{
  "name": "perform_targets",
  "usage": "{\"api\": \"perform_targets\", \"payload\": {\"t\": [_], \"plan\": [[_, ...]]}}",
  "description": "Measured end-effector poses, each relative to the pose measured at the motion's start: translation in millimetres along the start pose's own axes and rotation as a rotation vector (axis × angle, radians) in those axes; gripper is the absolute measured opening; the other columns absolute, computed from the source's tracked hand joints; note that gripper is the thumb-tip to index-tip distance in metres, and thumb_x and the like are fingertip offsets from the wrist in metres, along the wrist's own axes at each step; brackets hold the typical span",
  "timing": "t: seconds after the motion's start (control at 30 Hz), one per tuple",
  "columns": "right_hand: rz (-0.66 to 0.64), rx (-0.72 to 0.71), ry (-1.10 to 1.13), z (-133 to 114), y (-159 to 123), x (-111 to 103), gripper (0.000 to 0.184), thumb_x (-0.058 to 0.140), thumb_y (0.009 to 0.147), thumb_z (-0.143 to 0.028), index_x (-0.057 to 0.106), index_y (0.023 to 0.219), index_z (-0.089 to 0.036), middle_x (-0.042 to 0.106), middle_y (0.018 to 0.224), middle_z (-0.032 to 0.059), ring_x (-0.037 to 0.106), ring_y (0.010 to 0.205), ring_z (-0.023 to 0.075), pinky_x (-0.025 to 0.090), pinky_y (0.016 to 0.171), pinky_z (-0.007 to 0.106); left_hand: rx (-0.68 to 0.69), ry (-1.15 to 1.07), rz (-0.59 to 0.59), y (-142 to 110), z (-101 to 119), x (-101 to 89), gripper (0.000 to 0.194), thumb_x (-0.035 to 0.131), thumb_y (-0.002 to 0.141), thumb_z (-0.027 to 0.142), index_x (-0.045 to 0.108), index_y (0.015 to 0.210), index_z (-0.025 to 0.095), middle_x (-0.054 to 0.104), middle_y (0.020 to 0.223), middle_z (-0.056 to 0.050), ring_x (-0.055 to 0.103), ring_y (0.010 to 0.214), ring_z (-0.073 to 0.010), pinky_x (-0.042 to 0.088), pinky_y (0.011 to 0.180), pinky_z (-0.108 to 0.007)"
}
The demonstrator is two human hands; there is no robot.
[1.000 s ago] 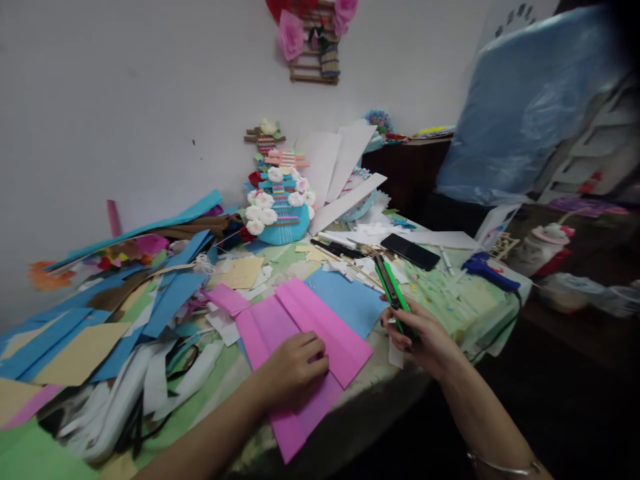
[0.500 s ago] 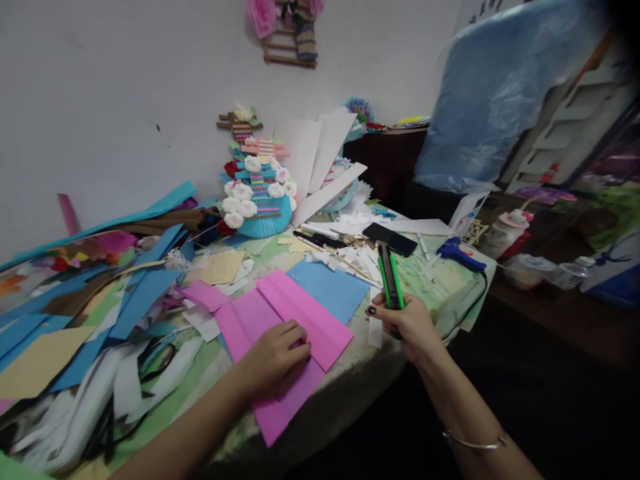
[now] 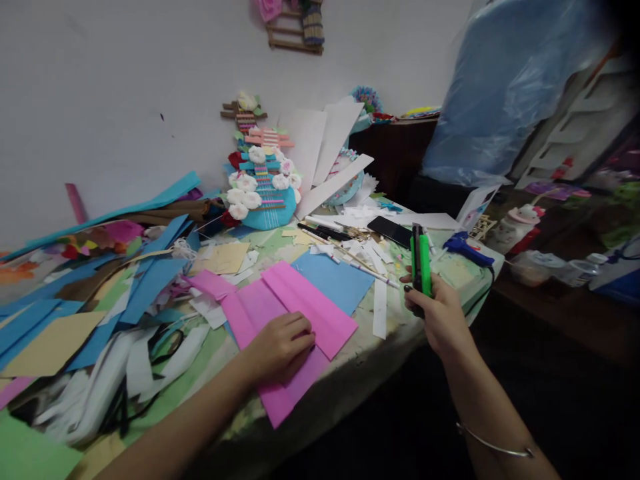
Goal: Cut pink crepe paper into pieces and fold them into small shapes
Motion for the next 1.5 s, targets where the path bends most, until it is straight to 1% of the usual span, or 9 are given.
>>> {"api": "perform_targets", "payload": {"t": [0.23,0.37,0.63,0.77,0.87,0.97,1.1,1.33,1.5], "plan": [[-0.186,0.012,0.192,-20,-28,21,0.022,0.051,0.085,-0.037,0.051,0.097,-0.018,0.042,0.064,-0.0051,0.038,0.052,0.0087,0.033,0.050,0.023,0.002,0.019,0.013,-1,0,0.3,0.017,0.045,0.087,0.009,0.061,0.084,0.014,0.060,0.076,-0.007,0.053,0.074,-0.0171,0.047,0.066,-0.032],[-0.249,0.029,0.171,-12,-38,22,0.023,0.049,0.087,-0.038,0.052,0.096,-0.017,0.039,0.056,-0.0068,0.035,0.048,0.0089,0.030,0.048,0.023,-0.007,0.037,0.024,0,0,0.4,0.018,0.045,0.087,0.010,0.062,0.081,0.014,0.061,0.075,-0.006,0.054,0.073,-0.0173,0.047,0.067,-0.034],[-0.087,0.154,0.137,19,-69,31,0.028,0.069,0.068,-0.038,0.059,0.079,-0.014,0.052,0.062,-0.0012,0.045,0.054,0.0104,0.037,0.049,0.022,-0.050,-0.009,0.052,-3,-7,0.5,0.017,0.048,0.089,0.013,0.064,0.089,0.016,0.065,0.081,-0.006,0.057,0.072,-0.0153,0.045,0.058,-0.026],[-0.275,0.240,0.240,26,-114,72,0.034,0.067,0.067,-0.046,0.060,0.070,-0.013,0.045,0.047,-0.0041,0.036,0.035,0.0070,0.029,0.034,0.021,-0.105,-0.074,0.062,-2,-17,2.4,0.015,0.051,0.091,0.018,0.065,0.093,0.017,0.066,0.082,-0.006,0.058,0.074,-0.0154,0.047,0.063,-0.027],[-0.540,0.367,0.429,36,-150,110,0.037,0.062,0.072,-0.044,0.063,0.089,-0.011,0.055,0.056,-0.0009,0.039,0.034,0.0063,0.030,0.033,0.020,-0.144,-0.149,0.051,0,-27,6.9,0.019,0.049,0.092,0.023,0.064,0.102,0.016,0.064,0.082,-0.007,0.057,0.076,-0.0152,0.048,0.067,-0.027],[-0.650,0.356,0.450,43,-168,128,0.023,0.064,0.069,-0.034,0.063,0.075,-0.012,0.042,0.048,-0.0059,0.034,0.033,0.0052,0.028,0.032,0.018,-0.143,-0.219,0.016,1,-32,10.9,0.021,0.049,0.093,0.024,0.064,0.105,0.017,0.062,0.081,-0.006,0.056,0.076,-0.0145,0.047,0.068,-0.026],[-0.667,0.306,0.444,46,-170,136,0.009,0.062,0.064,-0.018,0.064,0.070,-0.012,0.034,0.048,-0.0082,0.029,0.038,0.0039,0.024,0.035,0.016,-0.125,-0.262,-0.066,5,-33,13.0,0.023,0.047,0.093,0.023,0.065,0.107,0.019,0.059,0.081,-0.006,0.055,0.077,-0.0138,0.046,0.069,-0.025],[-0.737,0.255,0.450,38,-162,141,0.015,0.059,0.062,-0.012,0.066,0.074,-0.013,0.035,0.049,-0.0081,0.031,0.041,0.0046,0.025,0.038,0.016,-0.054,-0.232,-0.293,20,-37,19.8,0.033,0.047,0.091,0.015,0.059,0.120,0.025,0.056,0.080,-0.004,0.051,0.075,-0.0139,0.043,0.066,-0.022],[-0.781,0.233,0.460,33,-159,141,0.012,0.054,0.063,-0.010,0.062,0.071,-0.014,0.038,0.051,-0.0076,0.037,0.041,0.0053,0.030,0.039,0.016,-0.035,-0.174,-0.328,28,-38,21.0,0.035,0.047,0.089,0.010,0.062,0.116,0.026,0.054,0.080,-0.003,0.049,0.073,-0.0137,0.041,0.063,-0.022]]}}
Point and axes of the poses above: each hand's wrist, its own y-axis towards the middle knuckle, its own x-axis out of the palm, z = x × y, the point moved 7 cm from there along y, towards the middle knuckle
